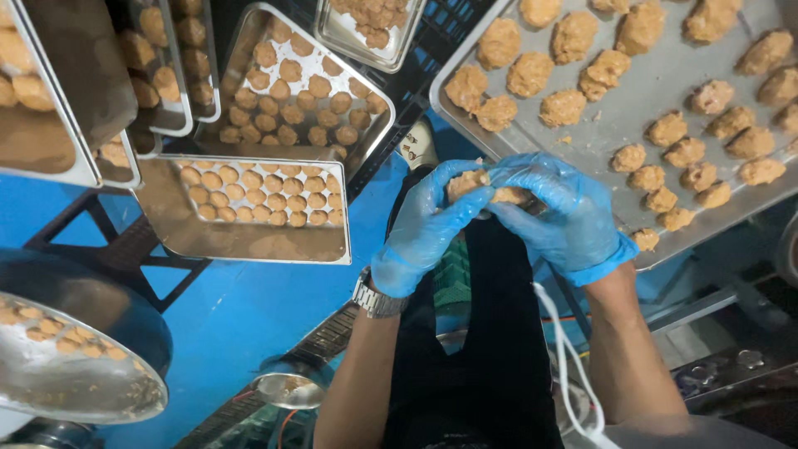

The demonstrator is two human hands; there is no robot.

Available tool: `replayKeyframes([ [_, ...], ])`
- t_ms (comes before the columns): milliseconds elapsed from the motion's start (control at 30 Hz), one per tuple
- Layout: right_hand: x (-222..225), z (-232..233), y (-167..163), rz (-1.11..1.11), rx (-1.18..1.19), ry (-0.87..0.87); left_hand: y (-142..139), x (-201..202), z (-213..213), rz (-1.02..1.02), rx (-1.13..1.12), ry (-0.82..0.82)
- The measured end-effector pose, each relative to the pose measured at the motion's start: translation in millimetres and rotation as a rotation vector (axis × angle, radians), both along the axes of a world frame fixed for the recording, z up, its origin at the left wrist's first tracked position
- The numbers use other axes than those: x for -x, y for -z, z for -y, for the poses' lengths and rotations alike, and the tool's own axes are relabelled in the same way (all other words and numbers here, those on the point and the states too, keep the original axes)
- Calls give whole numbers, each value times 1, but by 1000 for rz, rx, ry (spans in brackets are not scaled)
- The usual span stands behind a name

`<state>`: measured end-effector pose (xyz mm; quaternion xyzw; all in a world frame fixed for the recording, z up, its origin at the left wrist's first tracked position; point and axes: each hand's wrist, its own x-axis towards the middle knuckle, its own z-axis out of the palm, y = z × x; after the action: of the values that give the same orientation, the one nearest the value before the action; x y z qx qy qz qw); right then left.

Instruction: The person wearing blue gloves takes portions of a brown dough-like mixture from a tray, rolls and shapes each portion between both hands, and places the shaped pieces onto trays, filling the empty spots on the trays.

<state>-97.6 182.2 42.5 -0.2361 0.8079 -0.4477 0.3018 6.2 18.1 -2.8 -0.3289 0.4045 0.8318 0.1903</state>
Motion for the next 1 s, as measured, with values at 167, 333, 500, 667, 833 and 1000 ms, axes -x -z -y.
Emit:
replayKeyframes([
  [167,-9,14,11,235,7,138,13,-17,9,-43,30,-112],
  [333,-8,29,20,908,383,428,26,-33,24,-65,-83,-349],
  [500,12,75,32,685,359,351,27,-58,61,-198,-573,-727],
  [667,40,146,88,46,53,-91,16,-69,86,-56,-592,-968],
  [833,61,189,180,-156,62,-246,20,-71,101,-92,-290,-883],
  [1000,77,194,210,-217,17,-260,29,-80,105,-63,-283,-892],
])
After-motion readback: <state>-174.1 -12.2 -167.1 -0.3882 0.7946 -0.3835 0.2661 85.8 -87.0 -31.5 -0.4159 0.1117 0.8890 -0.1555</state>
